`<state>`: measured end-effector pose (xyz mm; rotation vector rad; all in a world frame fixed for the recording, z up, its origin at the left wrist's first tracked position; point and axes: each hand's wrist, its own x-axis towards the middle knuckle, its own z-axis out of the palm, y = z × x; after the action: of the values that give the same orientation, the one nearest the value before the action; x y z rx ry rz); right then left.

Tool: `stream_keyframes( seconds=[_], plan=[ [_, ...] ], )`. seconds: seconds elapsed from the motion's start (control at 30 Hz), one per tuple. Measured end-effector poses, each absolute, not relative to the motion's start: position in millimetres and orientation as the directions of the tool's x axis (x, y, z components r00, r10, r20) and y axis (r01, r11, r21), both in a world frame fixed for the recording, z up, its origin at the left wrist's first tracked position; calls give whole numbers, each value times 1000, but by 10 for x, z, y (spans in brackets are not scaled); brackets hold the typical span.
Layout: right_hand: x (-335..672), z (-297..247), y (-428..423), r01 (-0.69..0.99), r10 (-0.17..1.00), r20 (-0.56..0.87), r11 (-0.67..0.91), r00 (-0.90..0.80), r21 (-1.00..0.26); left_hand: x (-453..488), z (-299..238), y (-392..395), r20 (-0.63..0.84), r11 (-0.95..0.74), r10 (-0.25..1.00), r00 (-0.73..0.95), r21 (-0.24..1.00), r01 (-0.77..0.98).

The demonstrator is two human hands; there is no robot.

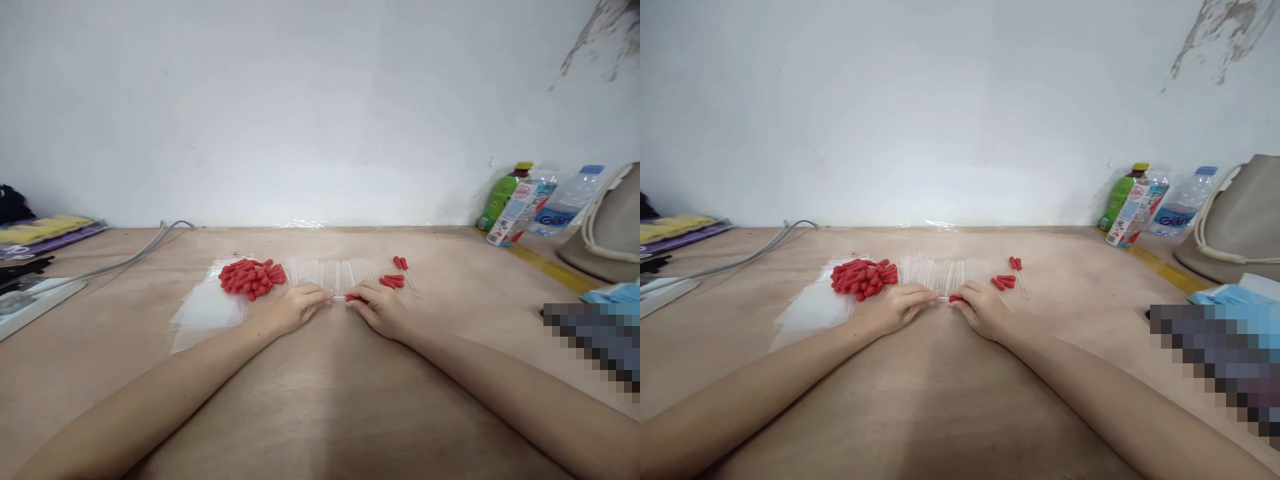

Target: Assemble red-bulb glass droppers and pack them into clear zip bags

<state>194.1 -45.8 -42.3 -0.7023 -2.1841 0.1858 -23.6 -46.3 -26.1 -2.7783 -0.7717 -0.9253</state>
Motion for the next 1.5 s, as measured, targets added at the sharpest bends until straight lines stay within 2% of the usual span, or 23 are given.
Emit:
stream_keyframes(
  seconds=[0.33, 0.6, 0.77, 0.93, 1.13, 1.5],
  plan=[
    [1937, -427, -481, 422, 453, 704, 876, -548, -235, -244, -294, -426, 594, -886, 362, 719, -22, 464],
    [1924, -417, -478, 492, 490, 659, 846, -571, -203, -215, -305, -428, 552, -871, 335, 764, -129, 475],
    [1961, -404, -424, 490, 495, 687, 842, -533, -226, -223, -280, -456, 611, -826, 434, 662, -24, 563],
    [2020, -420, -398, 471, 541, 673, 825, -504, -311, -262, -284, -460, 573, -811, 492, 655, 29, 584],
    [2010, -432, -403, 426, 568, 629, 821, -531, -381, -240, -284, -488, 610, -823, 447, 654, -7, 569],
    [1972, -434, -400, 417, 528, 622, 846, -578, -331, -226, -290, -478, 625, -836, 416, 661, -23, 549]
  ],
)
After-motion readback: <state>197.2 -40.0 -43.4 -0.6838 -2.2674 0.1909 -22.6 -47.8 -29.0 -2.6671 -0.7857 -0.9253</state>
